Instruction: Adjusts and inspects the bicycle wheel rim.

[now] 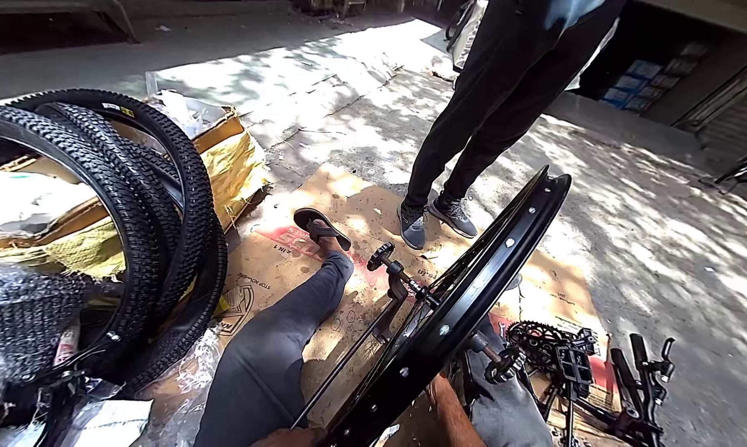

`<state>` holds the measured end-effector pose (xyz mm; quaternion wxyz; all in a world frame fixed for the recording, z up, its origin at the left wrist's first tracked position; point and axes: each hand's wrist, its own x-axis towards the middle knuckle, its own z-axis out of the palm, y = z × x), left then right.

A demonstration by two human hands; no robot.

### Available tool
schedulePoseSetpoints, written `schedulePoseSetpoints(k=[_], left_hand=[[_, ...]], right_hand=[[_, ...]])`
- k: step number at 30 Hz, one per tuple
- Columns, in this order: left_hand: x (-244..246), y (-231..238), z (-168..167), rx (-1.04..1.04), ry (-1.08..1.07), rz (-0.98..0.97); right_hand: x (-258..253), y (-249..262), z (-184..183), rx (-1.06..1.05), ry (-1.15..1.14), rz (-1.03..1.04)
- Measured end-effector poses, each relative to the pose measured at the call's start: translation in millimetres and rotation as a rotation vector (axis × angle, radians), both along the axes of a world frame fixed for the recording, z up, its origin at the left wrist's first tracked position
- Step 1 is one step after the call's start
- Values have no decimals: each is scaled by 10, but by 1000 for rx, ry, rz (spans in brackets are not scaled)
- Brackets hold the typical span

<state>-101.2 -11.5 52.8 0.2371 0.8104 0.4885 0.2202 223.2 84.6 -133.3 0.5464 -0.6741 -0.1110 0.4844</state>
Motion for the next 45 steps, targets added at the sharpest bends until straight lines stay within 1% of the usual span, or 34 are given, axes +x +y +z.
schedulePoseSetpoints(k=[1,3,4,5,7,9,11,12,13,15,16,17,18,19,20,21,23,24,25,27,29,31,33,34,36,38,40,41,42,43,45], left_hand=[[-12,-8,157,81,-122,30],[-50,19,399,187,-446,50],[-72,58,482,199,-525,36],[-87,95,528,196,-542,20],[-67,107,487,162,-487,11],[-18,69,313,107,-369,13],[34,-11,113,95,-263,55],[71,-33,98,86,-235,76],[110,-29,148,68,-220,86],[180,19,304,69,-236,82],[182,37,336,82,-244,79],[172,43,335,90,-246,73],[144,35,256,106,-248,68],[93,13,109,115,-234,69],[68,-6,41,96,-200,72],[82,-14,121,12,-137,75],[201,23,516,-233,2,63],[227,31,591,-278,28,60],[219,25,577,-253,16,55],[155,25,457,-108,-100,43],[47,89,269,30,-359,7],[66,254,288,31,-626,-19],[185,483,312,-85,-792,-6],[242,591,251,-181,-809,16],[340,725,63,-480,-744,84],[377,766,-166,-751,-655,92],[353,717,-381,-886,-602,93],[335,677,-451,-922,-603,99],[319,637,-492,-952,-627,97],[304,601,-523,-966,-657,89],[267,534,-523,-932,-700,55]], right_hand=[[-7,-16,25,2,-8,10],[-50,-21,81,-6,-8,-12],[-67,-7,90,-12,-19,-31],[-43,-42,89,5,-6,2],[-17,-50,36,35,-22,19],[-3,-32,15,47,-34,20],[-10,-1,52,19,-19,3],[-18,52,53,-14,-15,-20],[15,79,29,-37,14,-2],[101,201,-192,-76,48,-14],[111,206,-218,-78,49,-16],[99,164,-148,-70,57,-3],[61,112,-63,-45,51,-7],[23,114,-30,-33,48,-41],[9,123,-37,-26,54,-59],[7,131,-62,-22,60,-70],[21,143,-111,-11,76,-77],[18,144,-110,-16,85,-79],[16,157,-136,-23,92,-100],[7,160,-139,-26,99,-116],[16,159,-137,-25,112,-115],[38,195,-196,-23,113,-121],[62,183,-224,-32,98,-104],[50,156,-191,-52,72,-109],[-5,58,-45,-91,41,-146],[-26,-72,163,-70,98,-192],[-58,-194,436,-50,144,-256],[-97,-268,577,-45,116,-281],[-131,-384,715,-33,60,-254],[-163,-557,838,-8,-39,-157],[-216,-921,951,83,-379,120]])
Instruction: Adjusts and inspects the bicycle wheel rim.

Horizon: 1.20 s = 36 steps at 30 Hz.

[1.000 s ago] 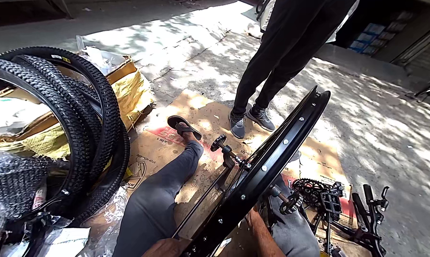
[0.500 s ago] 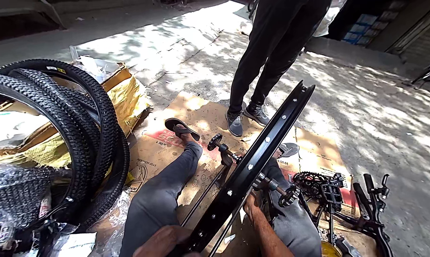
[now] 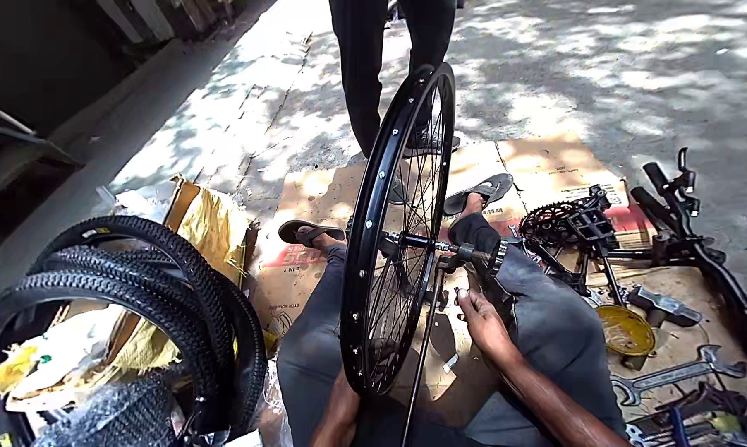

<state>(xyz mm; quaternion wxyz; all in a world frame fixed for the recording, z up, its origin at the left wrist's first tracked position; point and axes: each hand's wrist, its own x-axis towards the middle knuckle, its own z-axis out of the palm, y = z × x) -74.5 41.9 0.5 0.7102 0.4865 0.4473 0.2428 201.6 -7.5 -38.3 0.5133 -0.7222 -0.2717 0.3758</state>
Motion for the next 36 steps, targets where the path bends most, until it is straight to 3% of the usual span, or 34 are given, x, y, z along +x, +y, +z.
schedulePoseSetpoints(k=[4,7,10,13,16,20,23,30,33,36], left_hand=[[-97,-101,128,240,-176,8],[-82,-84,361,402,-306,-40],[-4,-40,628,589,-328,-97],[138,-78,895,775,-225,-28],[375,-135,1222,794,-145,63],[399,97,1111,983,-91,60],[488,184,1258,944,-117,29],[601,295,1376,840,-238,-67],[685,179,1518,806,-170,30],[626,246,1458,880,-105,55]], right_hand=[[-140,-310,367,253,-490,392],[-225,-263,726,445,-700,543],[-285,-134,982,563,-803,571],[-311,-14,1123,668,-824,509],[-332,85,1219,744,-800,411],[-333,175,1345,788,-783,276],[-339,284,1433,789,-757,139],[-401,657,1560,710,-686,26],[-492,796,1559,670,-679,88],[-561,744,1598,762,-694,197]])
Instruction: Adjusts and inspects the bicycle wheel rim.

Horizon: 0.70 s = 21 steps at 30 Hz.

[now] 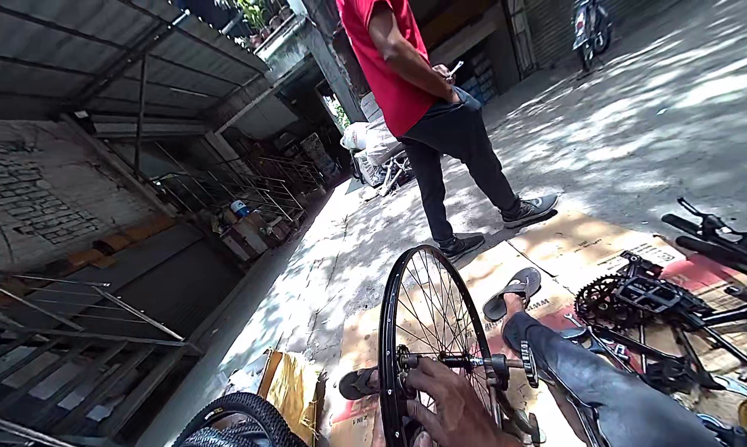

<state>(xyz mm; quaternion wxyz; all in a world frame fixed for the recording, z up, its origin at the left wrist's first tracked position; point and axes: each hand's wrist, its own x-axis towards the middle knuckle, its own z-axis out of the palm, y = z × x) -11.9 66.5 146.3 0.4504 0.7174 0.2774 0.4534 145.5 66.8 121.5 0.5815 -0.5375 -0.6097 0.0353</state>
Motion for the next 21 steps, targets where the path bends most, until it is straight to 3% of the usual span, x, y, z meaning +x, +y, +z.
schedulePoseSetpoints(k=[8,11,13,18,21], left_hand=[[58,3,75,-48,-64,-102],[46,23,40,-67,-78,-111],[24,69,5,-61,-83,-123],[45,128,-43,-13,-124,-91],[55,116,-70,-13,-174,-63]], right_hand=[[115,37,92,139,116,256],[206,152,212,81,207,343],[256,183,280,38,136,364],[-74,243,258,330,12,-152],[-188,293,202,408,54,-254]])
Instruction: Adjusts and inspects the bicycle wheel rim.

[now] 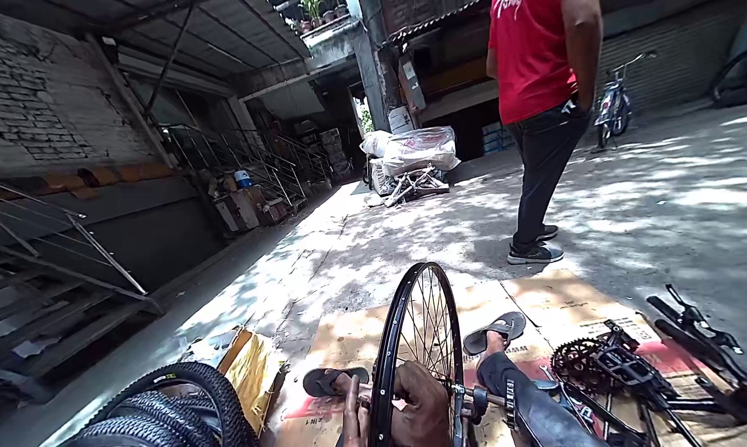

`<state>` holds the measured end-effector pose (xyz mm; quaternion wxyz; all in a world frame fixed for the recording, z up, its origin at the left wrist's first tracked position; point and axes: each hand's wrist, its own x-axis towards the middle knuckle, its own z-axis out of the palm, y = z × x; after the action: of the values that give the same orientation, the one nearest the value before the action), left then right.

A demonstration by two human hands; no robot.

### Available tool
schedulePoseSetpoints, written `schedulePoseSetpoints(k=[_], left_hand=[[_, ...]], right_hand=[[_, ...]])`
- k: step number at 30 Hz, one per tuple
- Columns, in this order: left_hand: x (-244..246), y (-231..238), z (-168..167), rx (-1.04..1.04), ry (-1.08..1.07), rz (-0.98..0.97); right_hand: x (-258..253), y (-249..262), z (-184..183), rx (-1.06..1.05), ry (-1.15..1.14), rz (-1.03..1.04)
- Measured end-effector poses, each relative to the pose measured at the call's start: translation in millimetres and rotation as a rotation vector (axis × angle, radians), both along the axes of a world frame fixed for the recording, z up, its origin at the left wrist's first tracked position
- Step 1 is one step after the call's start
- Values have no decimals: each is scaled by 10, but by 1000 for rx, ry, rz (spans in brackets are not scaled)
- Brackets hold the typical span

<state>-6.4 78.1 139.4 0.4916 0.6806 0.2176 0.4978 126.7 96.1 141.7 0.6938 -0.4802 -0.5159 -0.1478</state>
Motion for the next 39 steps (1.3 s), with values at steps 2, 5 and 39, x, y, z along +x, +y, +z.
schedulePoseSetpoints(k=[2,5,39], left_hand=[[6,-76,21,-37,-75,28],[-30,-124,41,-65,-70,73],[-172,-76,16,-167,107,-201]], right_hand=[[-4,-75,-33,-29,102,146],[-40,-323,-87,-99,246,349],[224,-409,-37,-420,92,550]])
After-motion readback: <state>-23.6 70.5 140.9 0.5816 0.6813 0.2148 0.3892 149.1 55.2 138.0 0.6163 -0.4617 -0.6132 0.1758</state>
